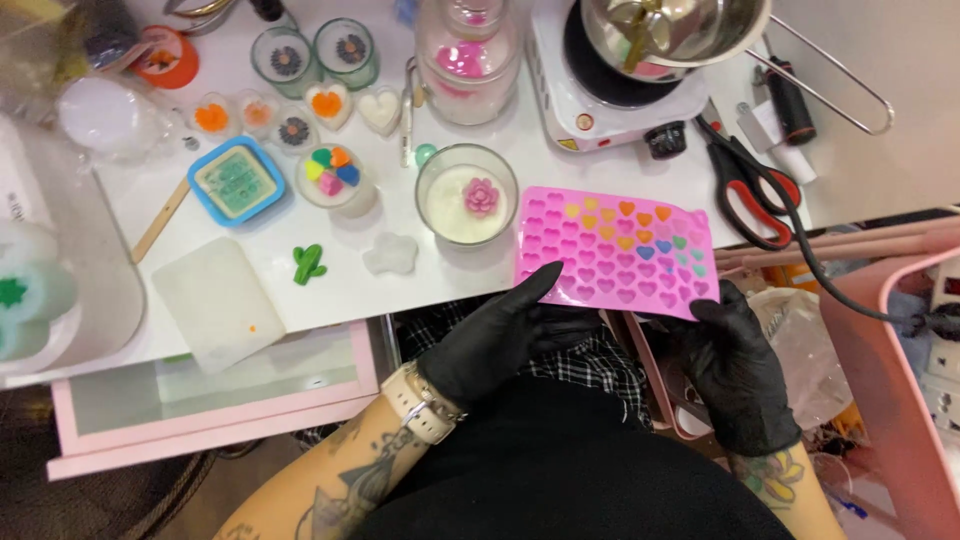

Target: Decorating a candle with wax shapes and removing wax heart decorations from a silicone mold.

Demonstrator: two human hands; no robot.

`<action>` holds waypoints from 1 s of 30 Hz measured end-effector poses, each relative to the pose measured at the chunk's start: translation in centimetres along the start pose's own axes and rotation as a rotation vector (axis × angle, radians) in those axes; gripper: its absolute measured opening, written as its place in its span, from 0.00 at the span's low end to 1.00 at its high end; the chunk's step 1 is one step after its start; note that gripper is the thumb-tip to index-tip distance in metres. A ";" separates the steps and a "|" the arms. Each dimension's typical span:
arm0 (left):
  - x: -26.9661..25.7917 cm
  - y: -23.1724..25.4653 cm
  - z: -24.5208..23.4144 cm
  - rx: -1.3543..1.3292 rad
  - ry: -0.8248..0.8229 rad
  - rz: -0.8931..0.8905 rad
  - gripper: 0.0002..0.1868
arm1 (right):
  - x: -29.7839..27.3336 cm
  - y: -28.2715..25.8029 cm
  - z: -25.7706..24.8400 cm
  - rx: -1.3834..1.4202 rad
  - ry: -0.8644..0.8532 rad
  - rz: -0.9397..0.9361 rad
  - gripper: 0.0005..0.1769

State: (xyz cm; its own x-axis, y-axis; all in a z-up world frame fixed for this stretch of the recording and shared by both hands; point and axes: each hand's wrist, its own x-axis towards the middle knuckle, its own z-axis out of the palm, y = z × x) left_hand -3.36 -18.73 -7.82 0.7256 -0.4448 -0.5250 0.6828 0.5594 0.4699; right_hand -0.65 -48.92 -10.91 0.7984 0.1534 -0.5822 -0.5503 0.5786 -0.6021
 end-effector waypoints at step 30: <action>-4.1 0.3 -0.6 0.002 0.147 0.004 0.31 | -0.8 -1.5 4.4 -0.469 0.021 -0.049 0.19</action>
State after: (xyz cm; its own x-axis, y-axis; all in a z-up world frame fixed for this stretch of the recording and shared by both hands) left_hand -6.12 -16.30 -5.97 0.7085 -0.3352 -0.6211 0.6800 0.5597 0.4736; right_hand 0.65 -46.41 -7.15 0.8236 0.1160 -0.5551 -0.5671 0.1599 -0.8080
